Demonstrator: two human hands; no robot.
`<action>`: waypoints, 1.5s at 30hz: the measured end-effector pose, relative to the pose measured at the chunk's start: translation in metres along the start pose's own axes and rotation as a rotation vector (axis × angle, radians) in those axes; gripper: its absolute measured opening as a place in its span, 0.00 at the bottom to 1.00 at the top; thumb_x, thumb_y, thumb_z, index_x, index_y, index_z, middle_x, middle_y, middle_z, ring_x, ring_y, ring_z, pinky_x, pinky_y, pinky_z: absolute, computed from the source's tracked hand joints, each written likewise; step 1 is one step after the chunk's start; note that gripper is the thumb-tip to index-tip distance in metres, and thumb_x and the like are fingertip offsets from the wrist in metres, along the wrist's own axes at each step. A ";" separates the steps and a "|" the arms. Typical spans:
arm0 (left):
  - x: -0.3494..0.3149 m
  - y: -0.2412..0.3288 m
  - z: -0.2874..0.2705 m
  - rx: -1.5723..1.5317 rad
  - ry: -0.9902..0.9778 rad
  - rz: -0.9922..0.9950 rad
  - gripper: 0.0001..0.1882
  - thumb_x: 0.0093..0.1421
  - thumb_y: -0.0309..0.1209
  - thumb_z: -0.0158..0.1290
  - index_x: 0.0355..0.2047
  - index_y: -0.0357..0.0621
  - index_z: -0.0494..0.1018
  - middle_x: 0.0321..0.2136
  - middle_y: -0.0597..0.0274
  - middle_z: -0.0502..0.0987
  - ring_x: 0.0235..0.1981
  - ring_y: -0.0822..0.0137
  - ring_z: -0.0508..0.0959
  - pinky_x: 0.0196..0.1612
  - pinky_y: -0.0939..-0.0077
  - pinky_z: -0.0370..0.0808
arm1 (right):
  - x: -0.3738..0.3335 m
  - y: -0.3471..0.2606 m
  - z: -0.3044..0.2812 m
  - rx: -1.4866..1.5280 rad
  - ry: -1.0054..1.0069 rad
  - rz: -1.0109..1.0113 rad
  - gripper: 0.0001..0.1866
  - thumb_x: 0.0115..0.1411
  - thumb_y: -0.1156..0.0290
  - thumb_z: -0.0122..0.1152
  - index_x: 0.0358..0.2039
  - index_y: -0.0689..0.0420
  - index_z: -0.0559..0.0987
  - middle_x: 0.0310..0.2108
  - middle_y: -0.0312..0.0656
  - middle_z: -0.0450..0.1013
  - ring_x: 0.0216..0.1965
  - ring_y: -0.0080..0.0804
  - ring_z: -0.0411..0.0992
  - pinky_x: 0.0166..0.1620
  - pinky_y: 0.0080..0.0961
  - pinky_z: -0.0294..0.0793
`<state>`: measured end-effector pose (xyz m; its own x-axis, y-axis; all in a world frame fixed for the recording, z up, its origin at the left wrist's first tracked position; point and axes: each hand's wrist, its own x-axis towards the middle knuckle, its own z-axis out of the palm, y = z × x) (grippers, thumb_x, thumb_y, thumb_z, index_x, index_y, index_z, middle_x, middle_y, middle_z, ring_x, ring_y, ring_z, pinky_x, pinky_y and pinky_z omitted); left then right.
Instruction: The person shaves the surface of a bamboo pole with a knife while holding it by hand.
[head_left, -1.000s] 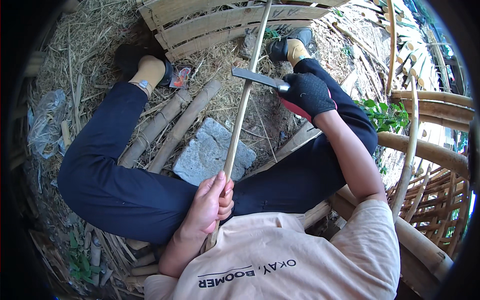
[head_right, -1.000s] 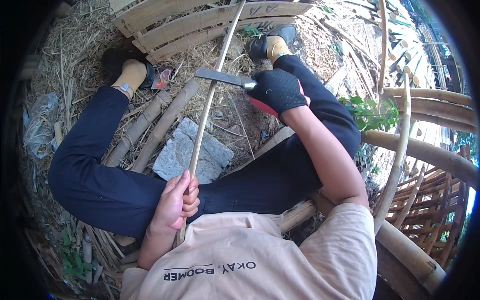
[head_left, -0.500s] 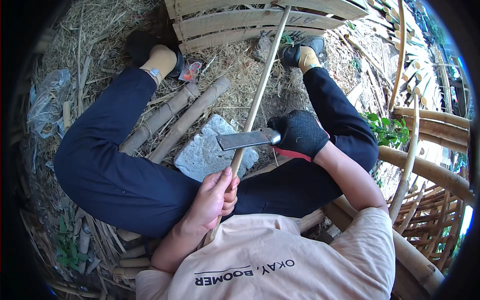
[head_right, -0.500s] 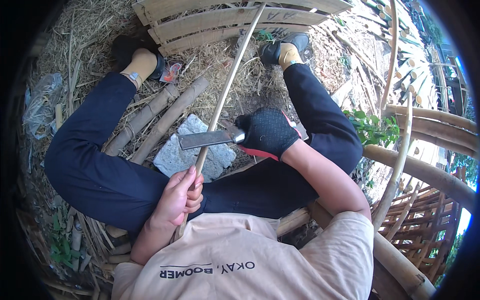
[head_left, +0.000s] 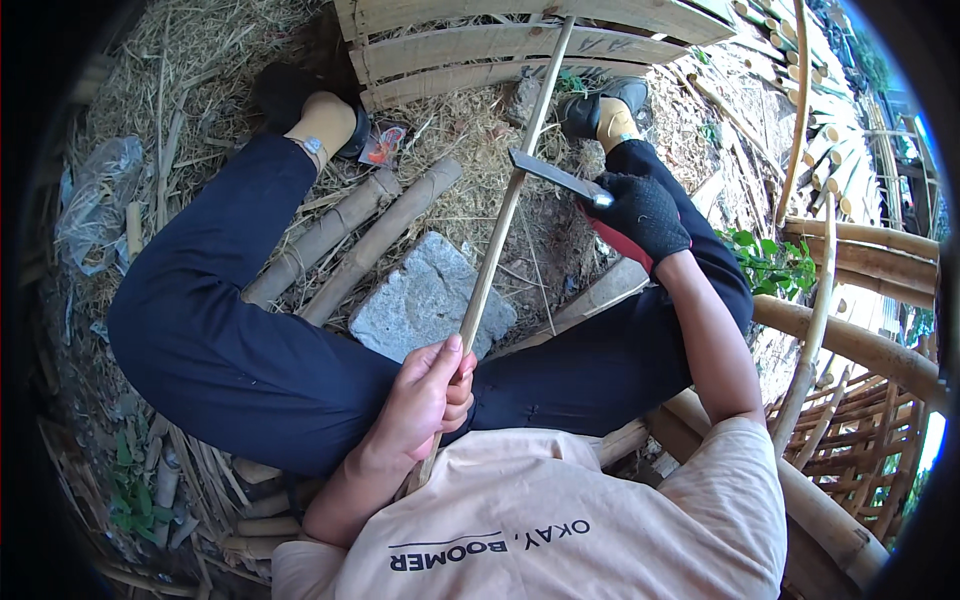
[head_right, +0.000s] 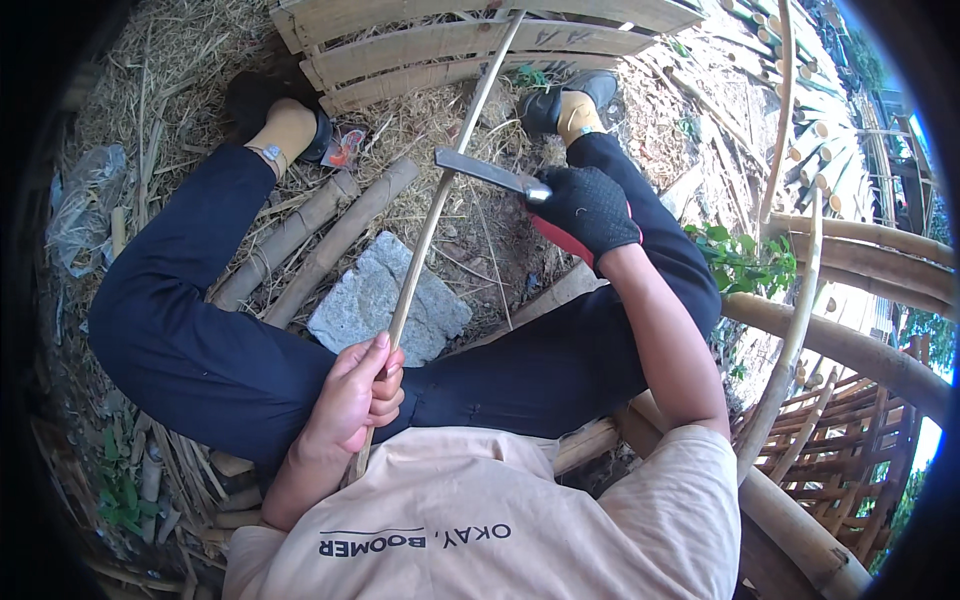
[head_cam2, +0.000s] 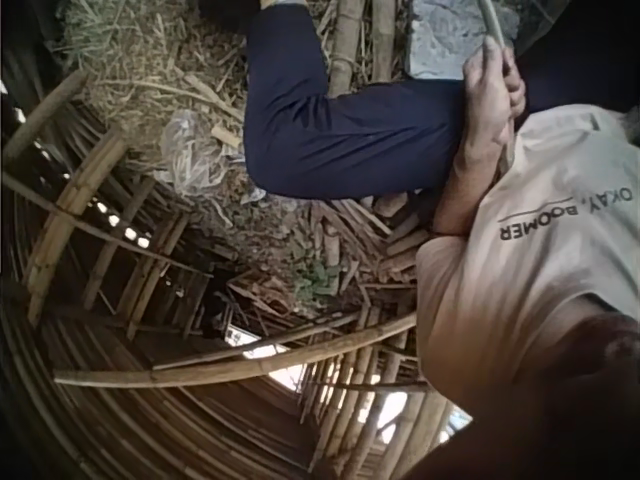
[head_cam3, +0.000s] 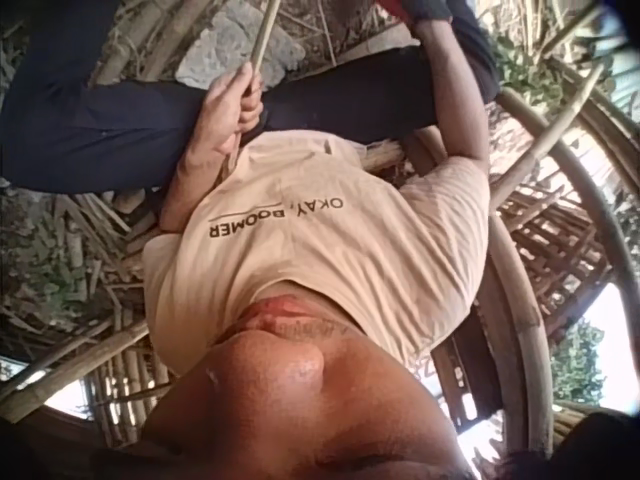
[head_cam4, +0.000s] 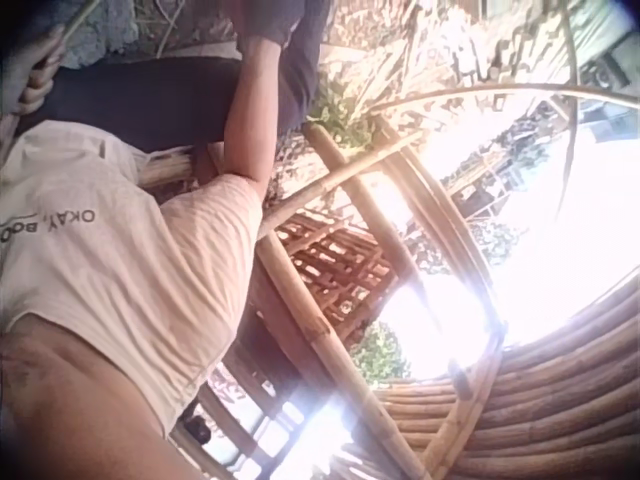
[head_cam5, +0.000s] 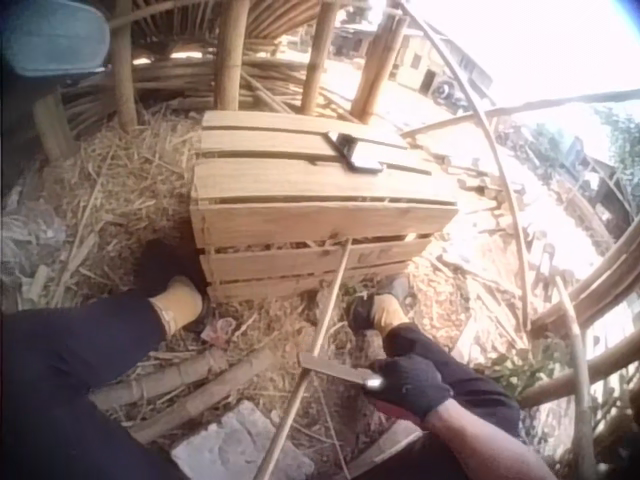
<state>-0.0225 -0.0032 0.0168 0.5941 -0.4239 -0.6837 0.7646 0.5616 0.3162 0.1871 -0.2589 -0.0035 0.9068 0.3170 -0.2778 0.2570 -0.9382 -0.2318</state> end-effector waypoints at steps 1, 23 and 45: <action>0.001 0.000 -0.001 -0.010 -0.005 0.005 0.20 0.74 0.44 0.35 0.27 0.48 0.61 0.13 0.79 0.49 0.09 0.85 0.46 0.10 0.85 0.43 | -0.006 -0.006 0.003 0.040 -0.072 -0.050 0.16 0.56 0.53 0.61 0.34 0.51 0.84 0.28 0.50 0.78 0.33 0.51 0.77 0.40 0.42 0.75; 0.003 -0.002 -0.002 0.047 0.037 0.023 0.20 0.74 0.44 0.36 0.27 0.49 0.61 0.12 0.79 0.49 0.09 0.85 0.47 0.10 0.85 0.44 | -0.010 -0.032 0.006 -0.078 -0.076 -0.207 0.11 0.48 0.60 0.61 0.30 0.50 0.82 0.24 0.50 0.77 0.30 0.51 0.78 0.36 0.44 0.77; -0.002 0.000 -0.005 0.032 0.032 0.035 0.19 0.74 0.44 0.35 0.28 0.48 0.61 0.13 0.79 0.49 0.10 0.86 0.46 0.10 0.86 0.44 | -0.039 -0.068 -0.001 0.005 -0.229 -0.315 0.15 0.51 0.55 0.63 0.34 0.51 0.84 0.25 0.51 0.77 0.29 0.53 0.77 0.36 0.43 0.76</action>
<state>-0.0250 0.0012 0.0153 0.6128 -0.3813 -0.6922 0.7514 0.5525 0.3608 0.1347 -0.2080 0.0244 0.6855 0.6131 -0.3928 0.5091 -0.7892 -0.3434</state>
